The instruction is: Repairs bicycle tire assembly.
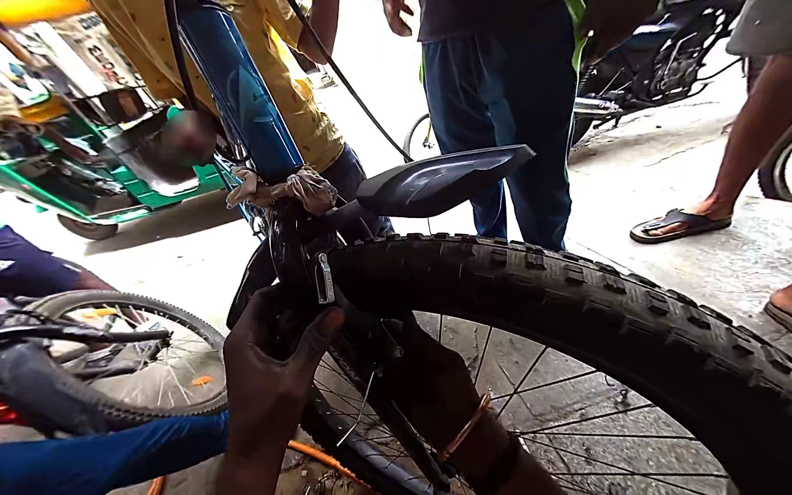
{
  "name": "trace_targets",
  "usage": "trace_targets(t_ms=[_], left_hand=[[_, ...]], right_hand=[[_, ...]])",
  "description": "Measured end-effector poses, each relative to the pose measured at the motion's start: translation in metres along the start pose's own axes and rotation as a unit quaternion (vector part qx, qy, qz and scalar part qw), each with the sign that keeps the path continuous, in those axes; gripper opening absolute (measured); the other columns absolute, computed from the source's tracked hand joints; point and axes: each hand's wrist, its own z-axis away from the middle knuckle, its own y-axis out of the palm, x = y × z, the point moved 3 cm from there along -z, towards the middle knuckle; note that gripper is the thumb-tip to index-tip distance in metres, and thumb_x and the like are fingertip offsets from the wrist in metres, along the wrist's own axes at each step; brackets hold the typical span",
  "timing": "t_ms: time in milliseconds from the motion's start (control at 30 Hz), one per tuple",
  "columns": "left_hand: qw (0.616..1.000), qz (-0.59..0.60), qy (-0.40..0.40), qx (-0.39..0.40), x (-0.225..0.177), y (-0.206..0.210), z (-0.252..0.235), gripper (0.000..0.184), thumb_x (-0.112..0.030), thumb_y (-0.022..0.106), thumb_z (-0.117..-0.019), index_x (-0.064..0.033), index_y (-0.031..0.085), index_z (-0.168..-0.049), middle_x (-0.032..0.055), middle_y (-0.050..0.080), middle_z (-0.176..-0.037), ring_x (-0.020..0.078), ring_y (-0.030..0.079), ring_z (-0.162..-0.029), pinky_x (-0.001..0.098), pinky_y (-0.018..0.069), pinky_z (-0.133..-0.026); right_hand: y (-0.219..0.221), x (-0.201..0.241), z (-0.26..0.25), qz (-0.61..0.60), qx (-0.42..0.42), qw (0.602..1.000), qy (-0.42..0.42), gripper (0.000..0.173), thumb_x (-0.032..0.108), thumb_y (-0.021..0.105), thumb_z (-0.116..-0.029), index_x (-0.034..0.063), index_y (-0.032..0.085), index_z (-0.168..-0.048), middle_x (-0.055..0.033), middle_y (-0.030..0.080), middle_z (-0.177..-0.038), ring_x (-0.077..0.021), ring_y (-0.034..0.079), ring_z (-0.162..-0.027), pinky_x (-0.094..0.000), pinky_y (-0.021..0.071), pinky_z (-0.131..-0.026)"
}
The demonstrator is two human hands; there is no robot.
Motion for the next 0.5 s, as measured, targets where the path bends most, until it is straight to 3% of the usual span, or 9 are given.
trace_targets(t_ms=[133,500], left_hand=[[1.000,-0.006,0.006,0.008,-0.0003,-0.0007,0.0000,0.059,-0.064,0.075,-0.0825,-0.0163,0.065,-0.116,-0.0057,0.067,-0.080,0.0066,0.060,-0.060,0.0187,0.0502,-0.050],[1.000,0.012,0.003,0.025,0.0003,-0.0025,0.0000,0.062,-0.062,0.076,-0.0831,-0.0131,0.063,-0.120,-0.0057,0.067,-0.083,0.0058,0.059,-0.059,0.0175,0.0498,-0.051]], right_hand=[[0.0011,-0.0011,0.0008,-0.004,-0.003,1.000,0.009,0.035,0.025,0.037,-0.1080,0.0064,0.066,-0.110,-0.0075,0.070,-0.099,-0.0145,0.067,-0.095,-0.0341,0.0562,-0.089],[0.0035,0.0006,0.0016,-0.020,0.008,1.000,0.013,0.025,0.021,0.048,-0.1042,0.0069,0.068,-0.106,-0.0070,0.071,-0.099,-0.0123,0.069,-0.093,-0.0305,0.0569,-0.088]])
